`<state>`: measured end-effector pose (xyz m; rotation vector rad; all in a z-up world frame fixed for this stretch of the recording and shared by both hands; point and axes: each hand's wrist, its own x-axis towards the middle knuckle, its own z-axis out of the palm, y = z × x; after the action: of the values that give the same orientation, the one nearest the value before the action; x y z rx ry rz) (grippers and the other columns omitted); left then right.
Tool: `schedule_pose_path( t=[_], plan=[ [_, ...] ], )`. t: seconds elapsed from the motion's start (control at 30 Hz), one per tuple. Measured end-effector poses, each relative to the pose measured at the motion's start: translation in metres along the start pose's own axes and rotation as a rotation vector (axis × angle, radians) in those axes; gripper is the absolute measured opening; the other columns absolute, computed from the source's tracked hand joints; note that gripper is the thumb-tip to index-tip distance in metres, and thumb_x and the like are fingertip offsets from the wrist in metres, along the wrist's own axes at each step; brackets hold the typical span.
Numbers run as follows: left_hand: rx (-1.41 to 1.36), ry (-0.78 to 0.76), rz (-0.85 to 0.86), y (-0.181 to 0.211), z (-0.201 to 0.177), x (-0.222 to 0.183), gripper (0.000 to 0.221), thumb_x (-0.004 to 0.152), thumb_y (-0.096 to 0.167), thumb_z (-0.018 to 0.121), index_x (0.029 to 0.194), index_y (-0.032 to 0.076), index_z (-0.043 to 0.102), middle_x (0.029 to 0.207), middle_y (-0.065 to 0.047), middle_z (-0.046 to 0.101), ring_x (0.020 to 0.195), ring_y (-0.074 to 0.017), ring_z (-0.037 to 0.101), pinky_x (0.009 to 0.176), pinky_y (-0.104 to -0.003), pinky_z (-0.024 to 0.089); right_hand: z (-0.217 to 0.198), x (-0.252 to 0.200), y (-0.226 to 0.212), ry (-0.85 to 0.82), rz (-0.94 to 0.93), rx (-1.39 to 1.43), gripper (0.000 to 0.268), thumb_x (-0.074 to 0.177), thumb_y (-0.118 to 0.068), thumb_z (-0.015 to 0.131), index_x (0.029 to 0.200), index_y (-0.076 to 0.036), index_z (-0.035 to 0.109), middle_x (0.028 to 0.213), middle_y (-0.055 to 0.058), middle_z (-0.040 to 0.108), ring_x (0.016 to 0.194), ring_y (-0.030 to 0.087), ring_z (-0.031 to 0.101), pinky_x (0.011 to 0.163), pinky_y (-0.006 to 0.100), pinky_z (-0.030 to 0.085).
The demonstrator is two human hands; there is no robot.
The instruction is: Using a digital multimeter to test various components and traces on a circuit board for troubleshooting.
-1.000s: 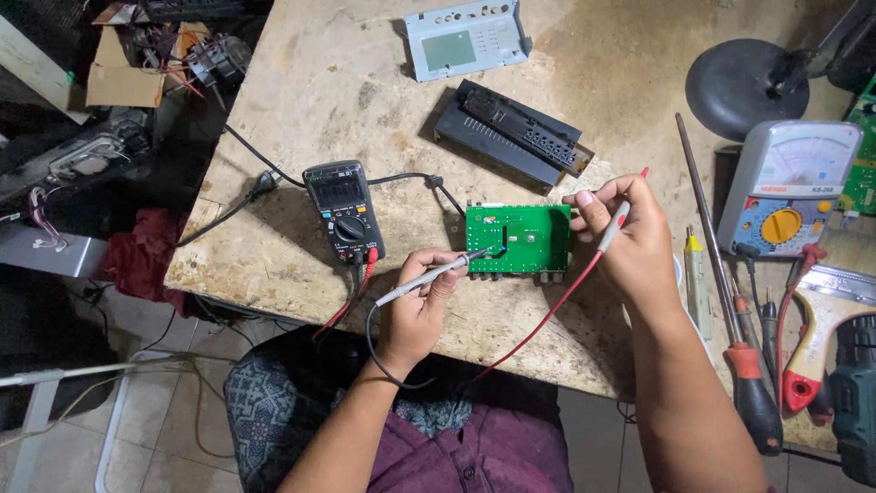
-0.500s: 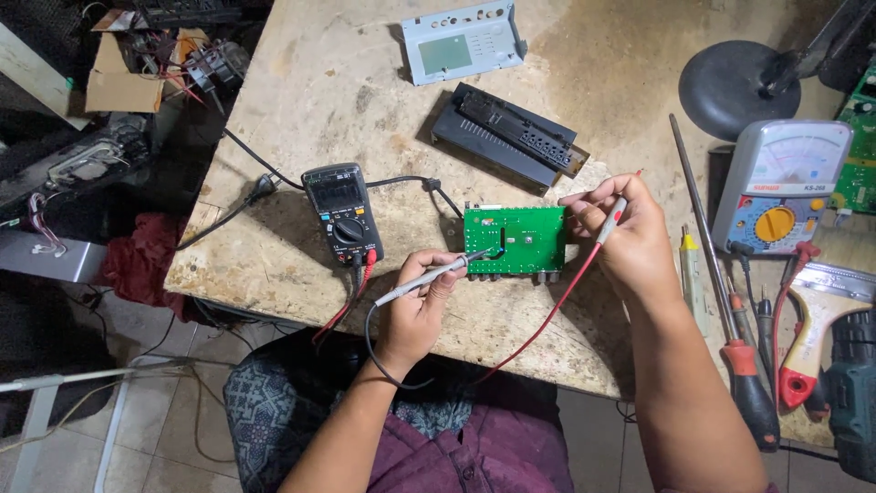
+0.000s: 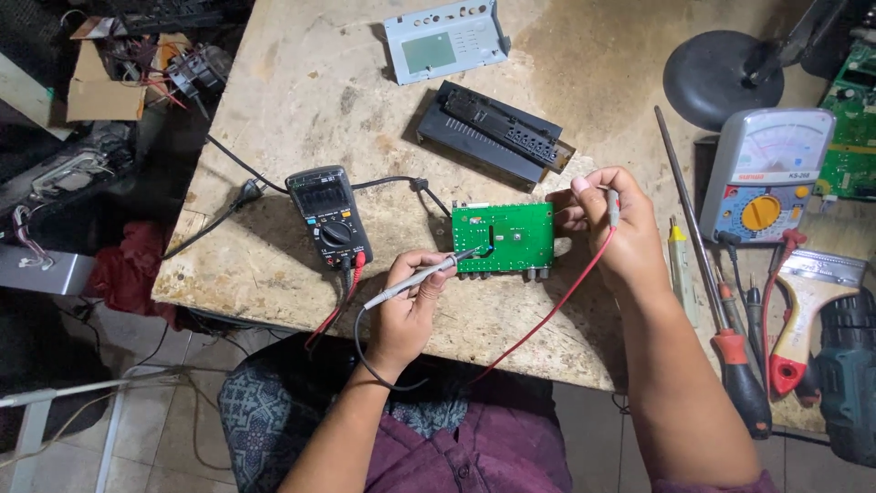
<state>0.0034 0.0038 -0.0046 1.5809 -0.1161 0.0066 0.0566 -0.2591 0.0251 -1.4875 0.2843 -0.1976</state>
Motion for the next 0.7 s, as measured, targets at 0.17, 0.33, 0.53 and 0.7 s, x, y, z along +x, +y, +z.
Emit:
schedule_pose_path(
  t=[0.17, 0.33, 0.53, 0.7],
  plan=[
    [-0.012, -0.004, 0.004, 0.003, 0.002, -0.001, 0.026, 0.103, 0.024, 0.060, 0.114, 0.001, 0.058, 0.120, -0.023, 0.073, 0.109, -0.0343, 0.071, 0.086, -0.040, 0.061, 0.011, -0.009, -0.021, 0.013, 0.001, -0.068, 0.032, 0.108, -0.036, 0.062, 0.106, -0.004, 0.061, 0.087, 0.013, 0.062, 0.078, 0.020, 0.069, 0.074, 0.039, 0.065],
    [-0.013, -0.007, 0.004, 0.002, 0.002, -0.001, 0.026, 0.103, 0.024, 0.060, 0.115, 0.000, 0.058, 0.120, -0.023, 0.072, 0.110, -0.0349, 0.071, 0.086, -0.041, 0.061, 0.013, -0.013, -0.033, 0.004, 0.016, -0.115, 0.039, 0.109, -0.042, 0.057, 0.107, -0.003, 0.062, 0.089, 0.017, 0.063, 0.079, 0.024, 0.070, 0.075, 0.043, 0.065],
    [-0.007, -0.008, 0.013, 0.002, 0.002, -0.001, 0.026, 0.103, 0.023, 0.059, 0.115, 0.000, 0.057, 0.120, -0.023, 0.072, 0.110, -0.0341, 0.071, 0.086, -0.039, 0.061, 0.008, -0.009, -0.027, -0.038, 0.035, -0.086, 0.038, 0.108, -0.044, 0.055, 0.105, -0.007, 0.057, 0.090, 0.018, 0.070, 0.078, 0.021, 0.072, 0.074, 0.035, 0.062],
    [0.002, -0.008, 0.022, 0.003, 0.002, -0.001, 0.026, 0.103, 0.022, 0.059, 0.115, -0.001, 0.057, 0.120, -0.024, 0.072, 0.110, -0.0337, 0.071, 0.086, -0.038, 0.061, 0.013, -0.016, -0.039, -0.037, 0.043, -0.072, 0.035, 0.108, -0.043, 0.055, 0.103, -0.009, 0.055, 0.090, 0.018, 0.072, 0.076, 0.021, 0.073, 0.073, 0.034, 0.061]
  ],
)
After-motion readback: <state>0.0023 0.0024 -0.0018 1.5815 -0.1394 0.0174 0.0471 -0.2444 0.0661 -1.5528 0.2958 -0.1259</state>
